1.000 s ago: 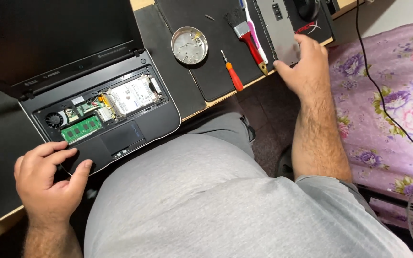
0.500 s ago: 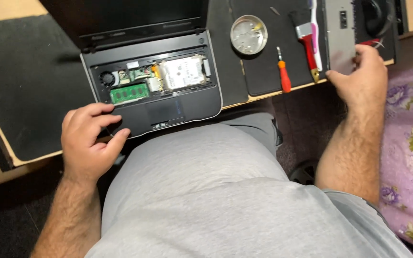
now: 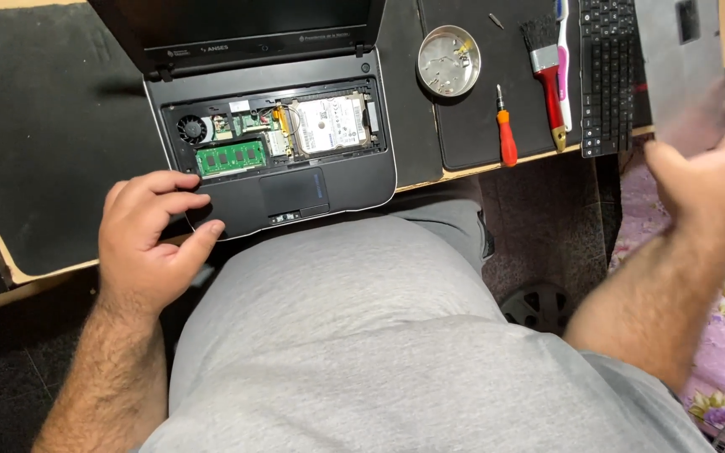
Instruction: Removing the internal plate and keyboard from a laptop using a screwdriver and manual prying
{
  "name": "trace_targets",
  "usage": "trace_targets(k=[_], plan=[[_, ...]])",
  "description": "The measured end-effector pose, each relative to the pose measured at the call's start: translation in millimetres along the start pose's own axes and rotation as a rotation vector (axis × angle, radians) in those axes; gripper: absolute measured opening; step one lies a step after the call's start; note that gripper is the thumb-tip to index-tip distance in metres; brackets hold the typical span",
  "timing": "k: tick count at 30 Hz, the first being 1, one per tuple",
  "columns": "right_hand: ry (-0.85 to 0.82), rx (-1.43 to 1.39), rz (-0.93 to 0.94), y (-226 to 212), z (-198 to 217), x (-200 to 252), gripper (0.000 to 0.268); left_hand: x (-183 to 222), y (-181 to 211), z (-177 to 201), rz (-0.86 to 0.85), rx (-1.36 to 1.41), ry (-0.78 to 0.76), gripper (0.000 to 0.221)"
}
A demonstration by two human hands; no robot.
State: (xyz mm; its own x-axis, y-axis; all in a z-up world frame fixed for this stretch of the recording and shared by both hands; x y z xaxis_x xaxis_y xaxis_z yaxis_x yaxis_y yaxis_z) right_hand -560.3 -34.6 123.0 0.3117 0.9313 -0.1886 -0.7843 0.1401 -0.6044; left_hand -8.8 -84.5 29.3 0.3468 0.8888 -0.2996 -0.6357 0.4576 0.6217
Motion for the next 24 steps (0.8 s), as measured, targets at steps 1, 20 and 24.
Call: trace_targets(k=[1, 20, 24], plan=[[-0.001, -0.002, 0.001, -5.6, -1.2, -0.1, 0.07, -0.9, 0.0, 1.1, 0.001, -0.002, 0.0, 0.025], [-0.657, -0.301, 0.809, -177.2, -256.0, -3.2, 0.059, -21.9, -1.2, 6.3, -0.027, -0.203, 0.063, 0.042], [-0.602, -0.312, 0.881, -174.2, -249.6, 4.3, 0.052, -27.0, -0.6, 2.1, -0.003, -0.222, 0.059, 0.031]])
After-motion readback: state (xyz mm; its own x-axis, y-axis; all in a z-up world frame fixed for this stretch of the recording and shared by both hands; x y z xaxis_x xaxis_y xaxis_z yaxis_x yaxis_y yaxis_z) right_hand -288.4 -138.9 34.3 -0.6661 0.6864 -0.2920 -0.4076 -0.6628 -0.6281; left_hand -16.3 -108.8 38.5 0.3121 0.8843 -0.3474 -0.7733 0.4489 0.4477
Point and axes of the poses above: each hand's wrist, its own x-axis away from the middle knuckle, its own z-axis out of the back of the hand, y = z × x, the point moved 9 cm from there along -x, towards the middle knuckle, and after that the axes turned 4 degrees about -x, right-handed, at the moved point
